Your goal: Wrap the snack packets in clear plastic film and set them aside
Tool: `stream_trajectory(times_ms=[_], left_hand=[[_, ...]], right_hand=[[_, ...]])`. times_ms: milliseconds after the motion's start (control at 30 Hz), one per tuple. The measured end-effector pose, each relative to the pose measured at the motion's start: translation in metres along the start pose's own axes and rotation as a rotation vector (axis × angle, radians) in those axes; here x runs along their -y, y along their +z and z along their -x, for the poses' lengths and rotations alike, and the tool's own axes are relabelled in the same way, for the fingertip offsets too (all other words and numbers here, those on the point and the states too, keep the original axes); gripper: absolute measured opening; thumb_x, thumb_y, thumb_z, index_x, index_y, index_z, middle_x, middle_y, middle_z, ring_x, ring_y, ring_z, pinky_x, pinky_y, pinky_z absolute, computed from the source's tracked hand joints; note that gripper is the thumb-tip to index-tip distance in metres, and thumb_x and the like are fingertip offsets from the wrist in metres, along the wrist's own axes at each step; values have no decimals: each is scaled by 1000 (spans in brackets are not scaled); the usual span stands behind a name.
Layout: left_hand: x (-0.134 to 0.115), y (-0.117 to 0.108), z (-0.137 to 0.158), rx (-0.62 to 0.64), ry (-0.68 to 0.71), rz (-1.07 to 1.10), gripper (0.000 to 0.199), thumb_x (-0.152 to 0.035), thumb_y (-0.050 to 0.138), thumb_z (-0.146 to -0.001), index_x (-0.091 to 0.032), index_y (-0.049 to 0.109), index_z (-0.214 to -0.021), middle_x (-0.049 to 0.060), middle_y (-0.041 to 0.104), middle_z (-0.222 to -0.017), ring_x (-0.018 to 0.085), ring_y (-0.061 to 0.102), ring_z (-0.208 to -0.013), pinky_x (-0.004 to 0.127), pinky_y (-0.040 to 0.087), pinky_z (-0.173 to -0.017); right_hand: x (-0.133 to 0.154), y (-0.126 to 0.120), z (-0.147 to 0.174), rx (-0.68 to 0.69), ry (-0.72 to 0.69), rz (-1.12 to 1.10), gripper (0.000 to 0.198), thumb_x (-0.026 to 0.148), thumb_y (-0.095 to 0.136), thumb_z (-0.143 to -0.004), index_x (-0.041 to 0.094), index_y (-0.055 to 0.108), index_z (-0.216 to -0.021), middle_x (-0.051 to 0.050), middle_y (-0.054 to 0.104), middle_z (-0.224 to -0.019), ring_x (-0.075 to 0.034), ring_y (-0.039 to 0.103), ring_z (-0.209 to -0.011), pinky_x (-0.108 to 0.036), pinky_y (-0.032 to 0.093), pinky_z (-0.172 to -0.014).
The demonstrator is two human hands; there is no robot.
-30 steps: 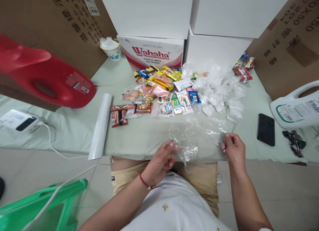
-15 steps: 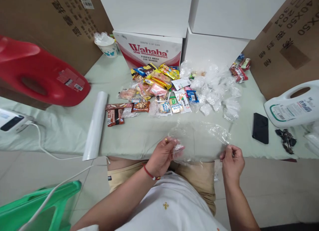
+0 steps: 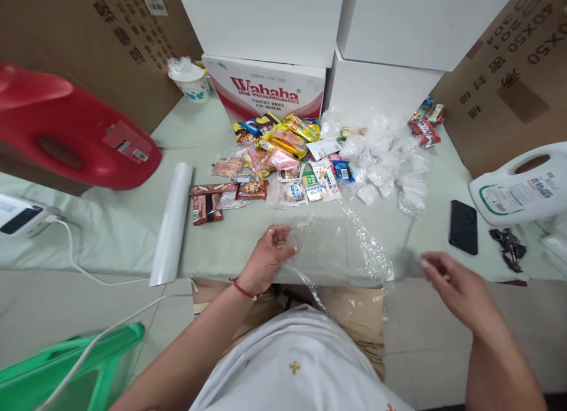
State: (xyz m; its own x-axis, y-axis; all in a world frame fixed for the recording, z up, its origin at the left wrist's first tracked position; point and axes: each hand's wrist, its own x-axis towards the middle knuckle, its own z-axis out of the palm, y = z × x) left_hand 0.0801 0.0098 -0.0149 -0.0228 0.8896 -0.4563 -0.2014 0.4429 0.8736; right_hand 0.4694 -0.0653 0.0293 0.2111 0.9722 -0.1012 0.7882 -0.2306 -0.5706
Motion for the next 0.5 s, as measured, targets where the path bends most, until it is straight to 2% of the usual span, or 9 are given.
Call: stream_trajectory(times_ms=[33,67,133,167,233,300,367,433,500], left_hand=[[-1,2,2,42,-6,-8,72,-20,89,-50,-21,62,-117,-1,63,-102,4,51,-65,20,47,-66],[-2,4,4,95,-18,-8,85,-18,88,-52,-25,58,-131,2,64,-112,3,48,-62,21,47,-65],[-6,9,9,207,-53,13,109,-15,86,-53,-34,42,-151,5,65,-124,0,40,-55,21,44,-60],[-8,10,10,251,-75,25,116,-14,85,-54,-36,35,-156,5,67,-124,1,39,-53,20,41,-57],[-13,10,11,300,-121,20,117,-17,87,-55,-34,32,-157,4,72,-109,3,42,-53,19,34,-52],[-17,4,9,286,-138,-54,98,-23,90,-56,-27,51,-145,-2,68,-84,6,43,-53,19,29,-50],[-20,-8,3,236,-106,-174,63,-32,92,-55,-19,70,-113,-6,58,-66,7,42,-53,19,27,-51],[-23,-25,-7,183,-60,-272,42,-38,91,-55,-17,72,-86,-6,53,-61,8,42,-55,20,28,-53],[-29,-44,-17,136,-30,-339,33,-39,86,-57,-17,70,-75,-4,55,-61,10,43,-56,22,29,-54]], right_hand=[[17,0,-14,-100,-93,34,41,59,60,-90,25,72,-109,-10,74,-97,-26,69,-81,-35,54,-64],[36,7,-28,-98,-207,41,38,53,57,-94,25,71,-115,-11,73,-109,-25,69,-86,-35,55,-68],[74,34,-58,33,-470,5,38,40,51,-98,25,66,-130,-12,66,-133,-23,69,-96,-35,58,-78],[90,53,-72,104,-578,8,45,33,48,-98,25,59,-141,-11,57,-148,-24,67,-111,-37,58,-86],[109,91,-97,219,-677,95,58,22,47,-95,24,48,-153,-9,45,-161,-27,58,-132,-38,58,-94],[111,122,-113,239,-654,202,60,20,47,-95,22,47,-154,-9,41,-164,-29,56,-135,-41,58,-94],[101,139,-120,175,-602,237,54,24,45,-98,20,49,-152,-11,44,-162,-30,59,-132,-43,59,-94],[90,145,-123,102,-581,200,49,27,44,-101,20,54,-148,-11,49,-158,-30,60,-131,-44,58,-98],[81,146,-124,70,-583,149,44,28,45,-101,20,60,-141,-11,53,-155,-29,61,-130,-45,56,-103]])
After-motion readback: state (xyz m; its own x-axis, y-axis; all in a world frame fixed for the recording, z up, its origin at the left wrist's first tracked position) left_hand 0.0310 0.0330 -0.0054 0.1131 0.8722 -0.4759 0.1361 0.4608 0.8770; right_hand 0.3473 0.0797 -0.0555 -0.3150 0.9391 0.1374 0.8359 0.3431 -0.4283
